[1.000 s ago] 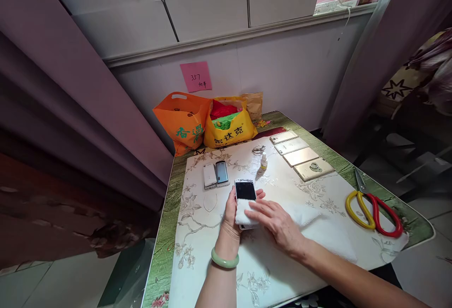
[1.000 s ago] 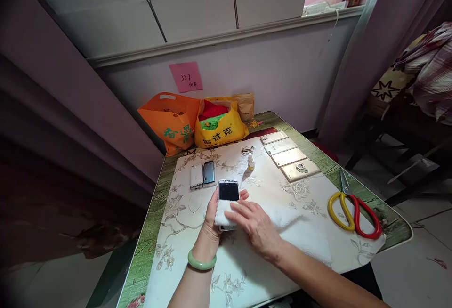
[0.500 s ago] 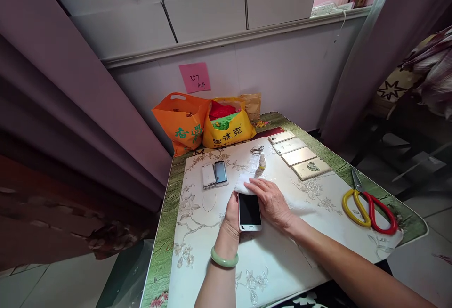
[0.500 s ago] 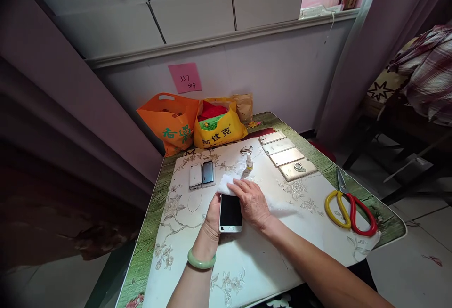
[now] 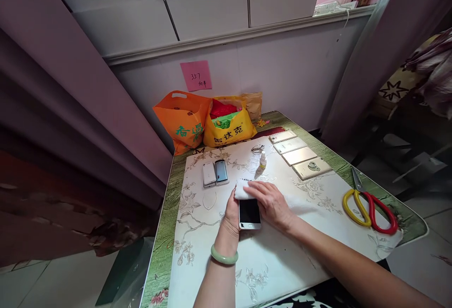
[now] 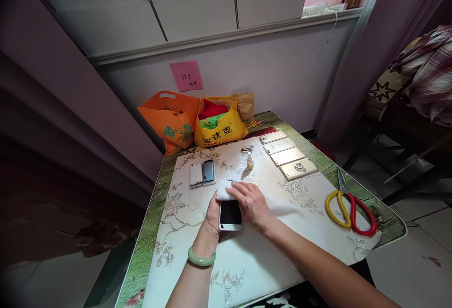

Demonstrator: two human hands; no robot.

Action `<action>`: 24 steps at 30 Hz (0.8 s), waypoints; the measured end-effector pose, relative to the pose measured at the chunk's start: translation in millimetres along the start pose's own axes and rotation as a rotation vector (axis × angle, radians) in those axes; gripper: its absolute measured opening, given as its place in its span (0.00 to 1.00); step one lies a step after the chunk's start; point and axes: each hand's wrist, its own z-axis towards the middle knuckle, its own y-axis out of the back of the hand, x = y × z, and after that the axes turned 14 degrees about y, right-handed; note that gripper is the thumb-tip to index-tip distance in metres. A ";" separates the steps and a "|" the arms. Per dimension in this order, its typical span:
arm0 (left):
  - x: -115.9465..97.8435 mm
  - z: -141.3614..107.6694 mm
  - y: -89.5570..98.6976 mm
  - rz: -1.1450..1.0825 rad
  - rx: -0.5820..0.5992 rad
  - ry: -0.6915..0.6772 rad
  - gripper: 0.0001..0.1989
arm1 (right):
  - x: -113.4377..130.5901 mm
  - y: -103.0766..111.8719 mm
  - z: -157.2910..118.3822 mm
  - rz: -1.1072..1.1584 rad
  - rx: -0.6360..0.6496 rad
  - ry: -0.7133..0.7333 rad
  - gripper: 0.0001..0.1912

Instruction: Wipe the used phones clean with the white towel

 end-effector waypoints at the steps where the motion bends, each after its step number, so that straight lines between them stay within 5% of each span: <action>1: -0.2 1.4 -1.3 -0.012 -0.004 -0.008 0.20 | -5.1 -2.7 6.9 -0.021 0.000 -0.056 0.27; 5: 1.0 1.6 -3.8 -0.015 -0.005 0.007 0.19 | -2.2 -6.1 9.2 -0.045 0.006 -0.119 0.29; 11: 4.2 -8.3 1.0 0.097 -0.033 0.015 0.32 | 40.7 10.6 -33.4 0.045 0.046 0.120 0.20; 15: 2.4 -7.6 4.2 0.141 -0.047 0.058 0.36 | 44.1 15.7 -36.3 0.060 0.070 0.187 0.19; 24: 0.9 3.6 -4.3 0.014 -0.021 0.017 0.20 | -2.1 -2.1 24.9 -0.086 0.072 -0.159 0.32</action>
